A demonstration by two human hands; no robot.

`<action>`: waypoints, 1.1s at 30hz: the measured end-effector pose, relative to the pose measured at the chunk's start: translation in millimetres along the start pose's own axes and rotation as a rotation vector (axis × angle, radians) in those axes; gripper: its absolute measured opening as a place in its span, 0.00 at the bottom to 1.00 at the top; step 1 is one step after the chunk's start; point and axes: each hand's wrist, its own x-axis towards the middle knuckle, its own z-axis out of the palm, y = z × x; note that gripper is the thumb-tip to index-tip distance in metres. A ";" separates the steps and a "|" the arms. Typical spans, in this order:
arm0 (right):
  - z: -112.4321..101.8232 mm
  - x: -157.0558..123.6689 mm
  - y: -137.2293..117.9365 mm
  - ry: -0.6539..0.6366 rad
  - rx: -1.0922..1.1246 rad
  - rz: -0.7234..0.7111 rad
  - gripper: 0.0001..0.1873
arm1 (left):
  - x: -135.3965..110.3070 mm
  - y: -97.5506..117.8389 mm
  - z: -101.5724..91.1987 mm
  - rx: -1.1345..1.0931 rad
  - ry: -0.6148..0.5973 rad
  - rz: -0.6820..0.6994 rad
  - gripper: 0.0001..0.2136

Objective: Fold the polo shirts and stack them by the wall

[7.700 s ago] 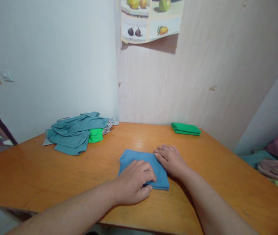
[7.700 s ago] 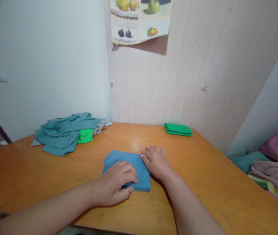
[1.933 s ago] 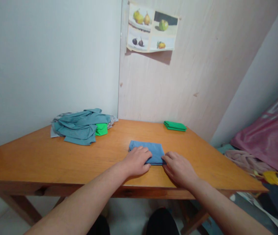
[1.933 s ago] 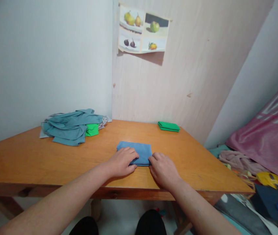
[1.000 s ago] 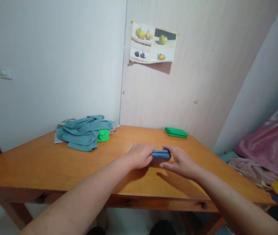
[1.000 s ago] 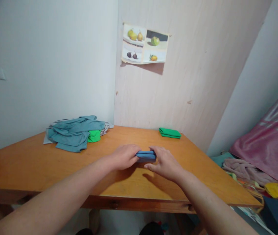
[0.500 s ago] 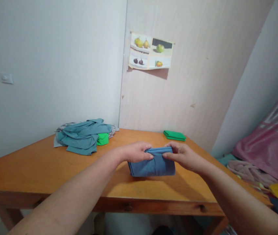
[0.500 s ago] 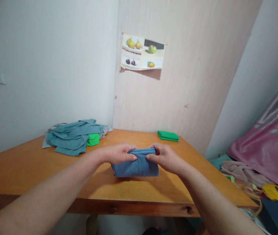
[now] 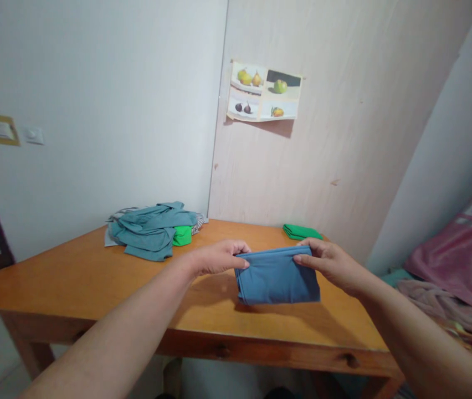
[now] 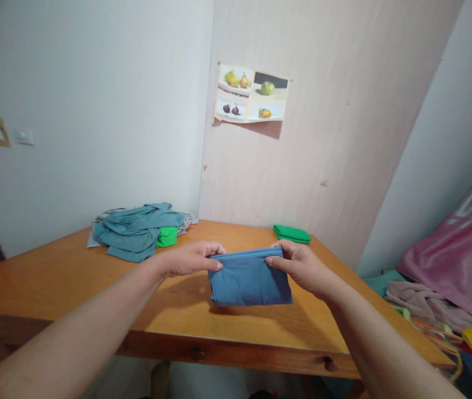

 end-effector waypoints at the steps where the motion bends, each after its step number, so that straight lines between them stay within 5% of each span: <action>1: -0.1 -0.3 -1.1 0.006 0.013 0.007 0.18 | -1.1 0.8 0.7 -0.050 0.020 -0.001 0.14; 7: -1.1 0.0 -5.7 0.043 0.061 0.024 0.19 | -2.8 0.0 2.8 -0.234 0.112 0.020 0.16; 22: -8.9 8.0 31.5 -0.013 -0.008 0.091 0.24 | 20.7 -7.1 6.1 -0.162 0.116 -0.019 0.19; 28: -6.7 17.6 44.1 0.075 -0.113 0.003 0.19 | 33.3 -6.8 3.9 0.108 0.211 0.050 0.13; 33: 0.8 2.3 62.8 0.261 -0.589 -0.180 0.14 | 22.8 -8.4 19.5 0.592 0.345 0.171 0.12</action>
